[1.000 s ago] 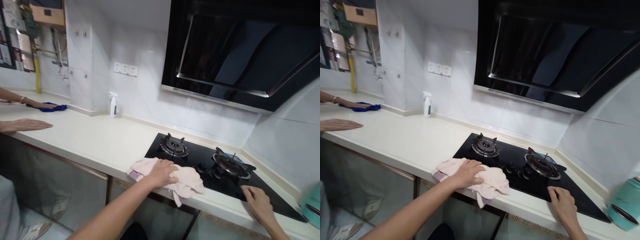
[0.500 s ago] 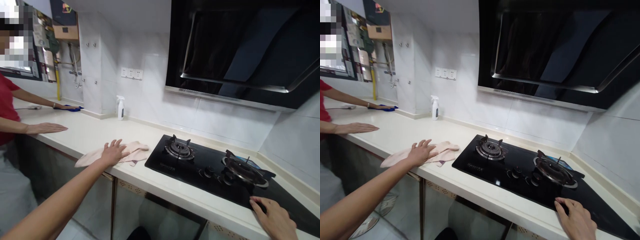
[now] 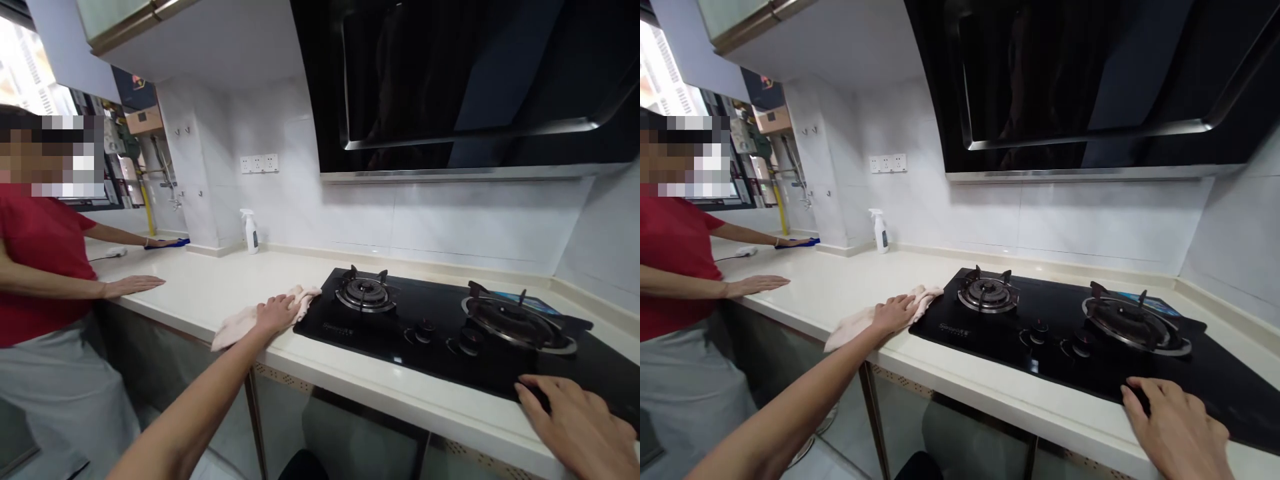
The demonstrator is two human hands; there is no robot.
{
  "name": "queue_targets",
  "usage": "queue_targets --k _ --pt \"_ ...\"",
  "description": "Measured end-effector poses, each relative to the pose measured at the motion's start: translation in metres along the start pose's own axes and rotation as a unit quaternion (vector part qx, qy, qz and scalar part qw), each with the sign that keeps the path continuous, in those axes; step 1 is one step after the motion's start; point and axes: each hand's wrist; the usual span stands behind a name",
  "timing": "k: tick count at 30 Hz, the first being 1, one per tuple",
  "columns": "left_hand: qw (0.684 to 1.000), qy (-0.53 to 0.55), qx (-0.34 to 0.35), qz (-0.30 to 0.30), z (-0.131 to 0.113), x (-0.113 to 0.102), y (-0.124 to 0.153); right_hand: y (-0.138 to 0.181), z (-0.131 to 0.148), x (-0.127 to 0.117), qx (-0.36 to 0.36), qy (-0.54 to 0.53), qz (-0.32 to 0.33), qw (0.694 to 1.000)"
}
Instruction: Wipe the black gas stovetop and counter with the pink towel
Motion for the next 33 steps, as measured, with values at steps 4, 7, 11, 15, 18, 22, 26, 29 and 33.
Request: queue_targets --k 4,7,11,15,18,22,26,29,33 --pt "1.0 0.025 0.008 -0.008 -0.05 0.005 -0.007 -0.001 0.008 -0.004 0.003 -0.01 0.003 1.0" --pt "0.998 0.043 0.037 -0.027 -0.068 0.002 0.002 -0.003 0.01 -0.006 0.015 -0.022 0.008 1.0" --pt "0.992 0.07 0.101 -0.042 -0.075 -0.01 0.025 -0.003 0.009 -0.006 0.02 -0.02 0.013 1.0" --pt "0.981 0.104 0.162 -0.037 -0.087 -0.02 0.038 0.0 0.008 -0.006 0.001 -0.019 -0.003 1.0" --pt "0.978 0.114 0.169 -0.038 -0.1 -0.019 0.031 0.002 0.006 -0.004 -0.009 -0.023 -0.019 1.0" --pt "0.977 0.118 0.17 -0.048 -0.114 -0.007 0.009 0.004 0.002 0.001 -0.023 -0.022 -0.03 0.999" --pt "0.977 0.119 0.174 -0.031 -0.12 0.006 -0.015 0.004 0.0 0.002 -0.027 -0.015 -0.033 0.999" --pt "0.978 0.114 0.175 -0.02 -0.121 0.007 -0.019 0.005 0.004 -0.002 -0.03 -0.007 -0.038 0.999" --pt "0.974 0.106 0.197 -0.018 -0.124 -0.002 0.009 0.007 0.011 -0.008 -0.038 -0.01 -0.047 0.998"
Point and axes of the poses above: each hand's wrist, its own y-axis away from the middle knuckle, its own x-axis out of the palm, z = x × y, and after that the axes turned 10 degrees about -z, right-handed
